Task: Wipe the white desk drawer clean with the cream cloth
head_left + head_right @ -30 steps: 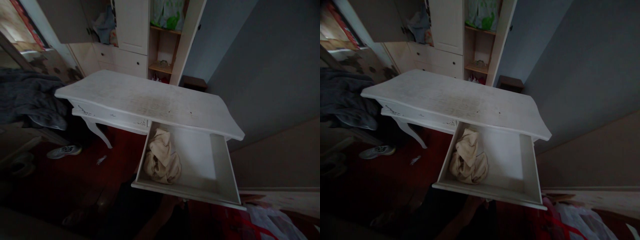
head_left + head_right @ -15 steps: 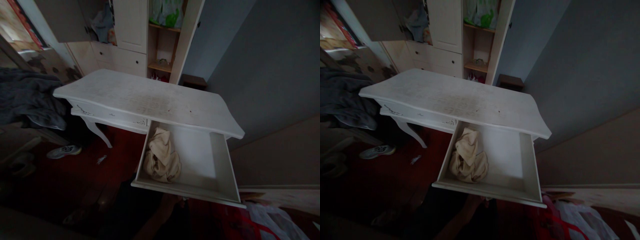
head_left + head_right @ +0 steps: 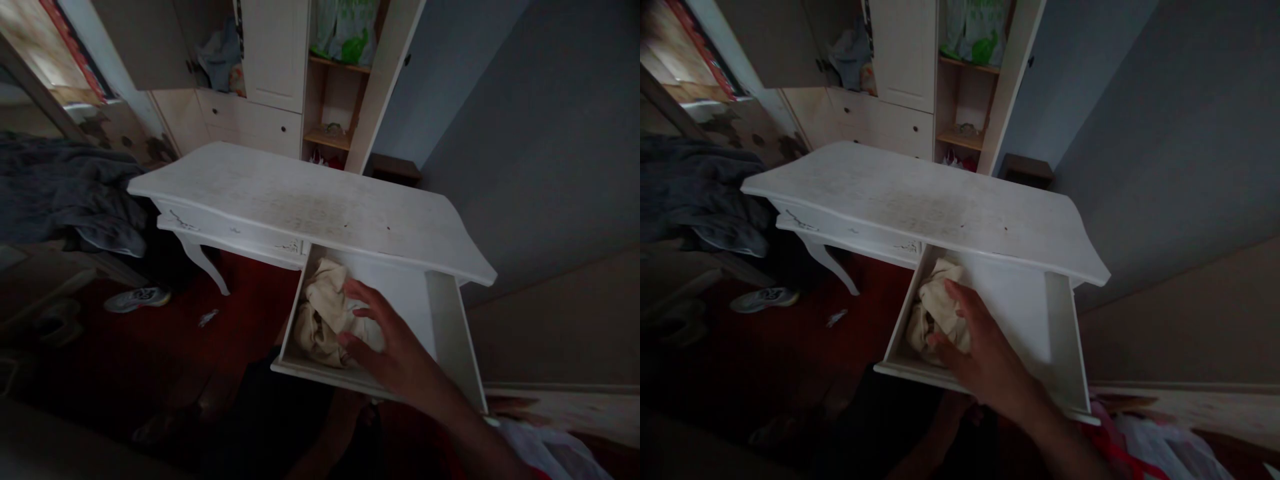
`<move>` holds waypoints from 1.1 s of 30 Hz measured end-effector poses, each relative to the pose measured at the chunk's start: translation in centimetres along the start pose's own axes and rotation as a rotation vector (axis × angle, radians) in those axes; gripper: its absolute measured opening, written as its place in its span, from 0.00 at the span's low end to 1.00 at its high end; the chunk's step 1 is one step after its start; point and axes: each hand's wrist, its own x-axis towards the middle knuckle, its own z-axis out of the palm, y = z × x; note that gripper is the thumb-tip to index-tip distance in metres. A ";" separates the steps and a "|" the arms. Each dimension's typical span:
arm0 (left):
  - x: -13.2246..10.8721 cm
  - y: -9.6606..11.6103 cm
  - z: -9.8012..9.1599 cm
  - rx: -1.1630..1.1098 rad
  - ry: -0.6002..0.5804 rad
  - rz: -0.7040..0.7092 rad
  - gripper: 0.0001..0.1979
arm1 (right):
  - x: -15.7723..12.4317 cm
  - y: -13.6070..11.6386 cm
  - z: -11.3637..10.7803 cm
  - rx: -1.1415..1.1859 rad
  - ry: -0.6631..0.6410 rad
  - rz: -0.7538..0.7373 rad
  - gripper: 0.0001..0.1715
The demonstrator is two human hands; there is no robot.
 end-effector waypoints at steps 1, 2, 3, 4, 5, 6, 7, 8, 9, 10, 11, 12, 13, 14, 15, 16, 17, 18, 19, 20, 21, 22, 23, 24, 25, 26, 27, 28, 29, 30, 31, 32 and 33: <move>-0.1 0.0 0.2 0.015 0.019 -0.001 0.28 | 1.2 0.7 0.8 0.008 -0.011 0.035 0.43; -0.3 0.0 0.3 0.033 0.038 0.002 0.29 | 2.6 1.5 1.6 0.005 -0.048 0.069 0.48; -0.5 0.1 0.5 0.050 0.041 -0.001 0.30 | 3.9 2.3 2.4 -0.016 -0.115 0.093 0.54; -0.7 0.2 0.6 0.065 0.030 -0.012 0.32 | 5.1 3.1 3.2 -0.049 -0.178 0.113 0.58; -0.9 0.3 0.7 0.076 0.022 -0.018 0.33 | 6.2 3.8 4.0 -0.088 -0.220 0.105 0.63; -1.1 0.4 0.7 0.080 0.022 -0.018 0.33 | 7.1 4.3 4.7 -0.127 -0.238 0.095 0.66; -1.3 0.5 0.8 0.080 0.016 -0.013 0.33 | 7.9 4.6 5.3 -0.163 -0.245 0.080 0.69; -1.5 0.6 0.8 0.077 -0.002 -0.012 0.32 | 8.5 4.7 5.8 -0.193 -0.238 0.065 0.70; -1.7 0.6 0.9 0.069 -0.026 -0.013 0.31 | 9.0 4.7 6.2 -0.215 -0.219 0.055 0.71; -1.8 0.7 0.9 0.057 -0.053 -0.019 0.30 | 9.4 4.6 6.5 -0.228 -0.193 0.053 0.70; -1.8 0.7 0.9 0.045 -0.078 -0.028 0.30 | 9.9 4.5 6.8 -0.235 -0.162 0.065 0.68; -1.8 0.7 0.9 0.032 -0.092 -0.036 0.30 | 10.3 4.3 7.0 -0.237 -0.129 0.087 0.65; -1.8 0.8 0.9 0.018 -0.092 -0.043 0.31 | 10.7 4.1 7.2 -0.233 -0.098 0.116 0.62; -1.9 0.8 1.0 0.008 -0.084 -0.047 0.31 | 11.0 3.9 7.4 -0.224 -0.071 0.147 0.58; -1.9 0.9 1.0 0.002 -0.079 -0.046 0.32 | 11.3 3.7 7.5 -0.206 -0.054 0.175 0.52; -2.0 1.1 1.0 0.003 -0.080 -0.043 0.32 | 11.5 3.5 7.5 -0.177 -0.045 0.199 0.45; -2.0 1.2 1.0 0.006 -0.085 -0.035 0.32 | 11.6 3.4 7.6 -0.132 -0.040 0.214 0.38; -2.1 1.4 1.0 0.007 -0.093 -0.026 0.31 | 11.5 3.3 7.6 -0.070 -0.037 0.222 0.31; -2.1 1.6 1.0 0.005 -0.101 -0.025 0.31 | 11.4 3.2 7.6 0.007 -0.036 0.230 0.26; -2.2 1.7 0.9 0.003 -0.106 -0.029 0.32 | 11.1 3.1 7.6 0.091 -0.048 0.245 0.22; -2.1 1.9 0.9 0.000 -0.108 -0.037 0.33 | 10.8 3.1 7.6 0.171 -0.074 0.270 0.19; -2.1 1.9 0.9 -0.005 -0.109 -0.046 0.34 | 10.3 3.1 7.5 0.239 -0.112 0.301 0.16; -2.0 2.0 0.8 -0.011 -0.113 -0.053 0.35 | 9.9 3.0 7.4 0.288 -0.162 0.333 0.14; -1.9 1.9 0.8 -0.014 -0.121 -0.058 0.35 | 9.4 3.0 7.3 0.318 -0.222 0.361 0.12; -1.9 1.9 0.8 -0.017 -0.124 -0.054 0.36 | 9.0 2.9 7.1 0.332 -0.285 0.376 0.11; -1.8 1.8 0.8 -0.019 -0.124 -0.048 0.36 | 8.6 2.8 6.9 0.339 -0.343 0.372 0.10; -1.7 1.8 0.8 -0.019 -0.122 -0.040 0.36 | 8.2 2.7 6.6 0.339 -0.393 0.351 0.09; -1.7 1.7 0.8 -0.014 -0.120 -0.034 0.36 | 8.0 2.5 6.2 0.330 -0.438 0.321 0.09; -1.7 1.6 0.7 -0.007 -0.117 -0.030 0.35 | 7.8 2.2 5.8 0.310 -0.473 0.285 0.08; -1.7 1.6 0.7 0.000 -0.115 -0.026 0.35 | 7.6 2.0 5.4 0.280 -0.497 0.247 0.08; -1.7 1.6 0.7 0.006 -0.112 -0.020 0.34 | 7.5 1.8 5.0 0.241 -0.514 0.207 0.08; -1.7 1.5 0.7 0.009 -0.108 -0.013 0.33 | 7.5 1.5 4.7 0.199 -0.532 0.164 0.08; -1.8 1.5 0.6 0.011 -0.097 -0.005 0.32 | 7.5 1.4 4.4 0.160 -0.551 0.121 0.08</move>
